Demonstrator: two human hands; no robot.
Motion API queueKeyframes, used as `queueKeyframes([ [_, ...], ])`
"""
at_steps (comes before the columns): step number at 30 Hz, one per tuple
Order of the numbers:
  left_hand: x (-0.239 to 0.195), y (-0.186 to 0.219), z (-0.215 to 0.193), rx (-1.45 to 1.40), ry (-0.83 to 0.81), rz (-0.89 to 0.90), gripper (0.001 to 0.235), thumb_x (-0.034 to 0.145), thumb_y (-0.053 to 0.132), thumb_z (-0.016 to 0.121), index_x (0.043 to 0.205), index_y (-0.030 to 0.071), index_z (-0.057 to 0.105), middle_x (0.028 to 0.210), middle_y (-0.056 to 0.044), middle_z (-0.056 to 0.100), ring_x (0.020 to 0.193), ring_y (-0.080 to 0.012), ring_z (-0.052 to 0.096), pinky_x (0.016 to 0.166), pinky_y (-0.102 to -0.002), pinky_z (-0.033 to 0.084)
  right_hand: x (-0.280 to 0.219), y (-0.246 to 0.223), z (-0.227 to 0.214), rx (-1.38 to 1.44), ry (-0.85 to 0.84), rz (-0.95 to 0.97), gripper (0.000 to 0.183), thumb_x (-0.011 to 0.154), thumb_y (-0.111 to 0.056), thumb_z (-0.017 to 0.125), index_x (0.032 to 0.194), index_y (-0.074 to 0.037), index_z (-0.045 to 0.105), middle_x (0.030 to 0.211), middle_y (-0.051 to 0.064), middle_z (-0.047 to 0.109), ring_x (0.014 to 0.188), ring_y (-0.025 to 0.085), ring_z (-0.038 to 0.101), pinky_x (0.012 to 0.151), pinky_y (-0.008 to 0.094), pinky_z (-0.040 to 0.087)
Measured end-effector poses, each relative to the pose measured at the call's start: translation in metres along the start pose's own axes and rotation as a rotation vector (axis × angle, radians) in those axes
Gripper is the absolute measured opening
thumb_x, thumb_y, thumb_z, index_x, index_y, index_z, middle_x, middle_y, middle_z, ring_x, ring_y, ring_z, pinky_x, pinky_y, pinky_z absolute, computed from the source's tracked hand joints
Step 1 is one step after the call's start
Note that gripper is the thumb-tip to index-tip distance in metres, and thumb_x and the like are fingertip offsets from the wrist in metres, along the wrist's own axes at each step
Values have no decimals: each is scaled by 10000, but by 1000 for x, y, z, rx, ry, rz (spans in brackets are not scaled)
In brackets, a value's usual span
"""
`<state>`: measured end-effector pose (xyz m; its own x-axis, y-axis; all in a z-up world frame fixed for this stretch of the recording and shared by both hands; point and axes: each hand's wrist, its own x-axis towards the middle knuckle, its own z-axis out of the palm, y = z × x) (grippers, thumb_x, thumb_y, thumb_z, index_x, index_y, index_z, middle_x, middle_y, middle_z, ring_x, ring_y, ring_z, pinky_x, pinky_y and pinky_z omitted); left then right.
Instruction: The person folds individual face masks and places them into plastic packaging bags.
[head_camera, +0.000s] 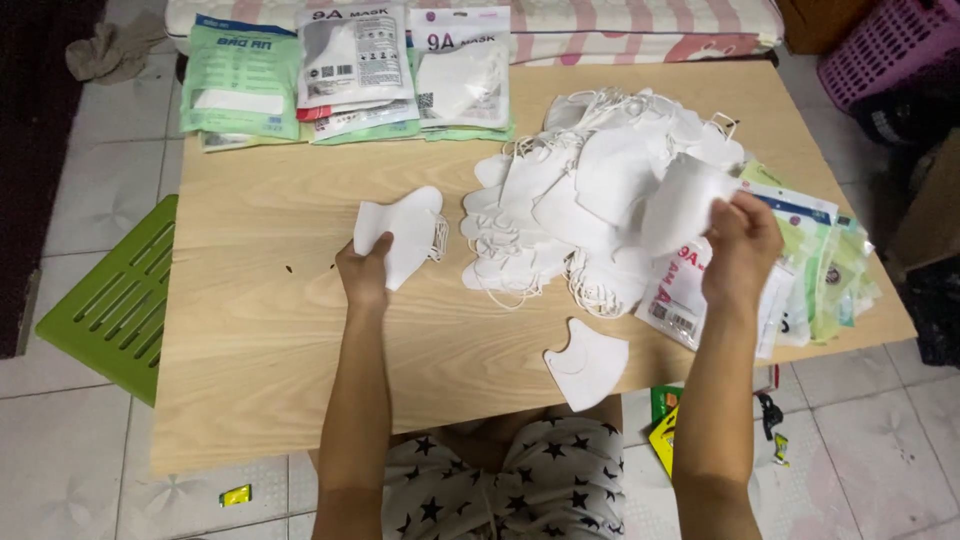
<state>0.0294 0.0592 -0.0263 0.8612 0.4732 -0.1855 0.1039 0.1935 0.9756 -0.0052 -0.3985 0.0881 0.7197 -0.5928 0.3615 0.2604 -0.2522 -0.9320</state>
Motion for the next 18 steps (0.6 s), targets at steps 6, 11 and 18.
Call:
queueKeyframes([
  [6, -9, 4, -2, -2, -49, -2, 145, 907, 82, 745, 1026, -2, 740, 825, -76, 688, 777, -146, 645, 697, -302, 550, -52, 27, -43, 130, 161, 314, 552, 880, 59, 723, 1361, -151, 551, 877, -10, 583, 786, 129, 737, 752, 313, 705],
  [11, -5, -1, -6, 12, -57, 18, 139, 935, 104, 737, 1054, 32, 749, 861, -85, 721, 808, -144, 682, 736, -302, 573, -77, 54, -59, 82, 375, 341, 539, 876, 56, 731, 1275, -276, 588, 1017, 25, 405, 779, 149, 696, 810, 385, 727],
  [18, -18, 14, -6, -42, -107, 21, 119, 947, 110, 733, 1050, 52, 746, 873, -58, 712, 816, -134, 651, 756, -298, 565, -131, 27, -46, 27, 271, 334, 269, 898, 59, 689, 1104, -104, 634, 958, 28, 414, 785, 165, 660, 720, 365, 701],
])
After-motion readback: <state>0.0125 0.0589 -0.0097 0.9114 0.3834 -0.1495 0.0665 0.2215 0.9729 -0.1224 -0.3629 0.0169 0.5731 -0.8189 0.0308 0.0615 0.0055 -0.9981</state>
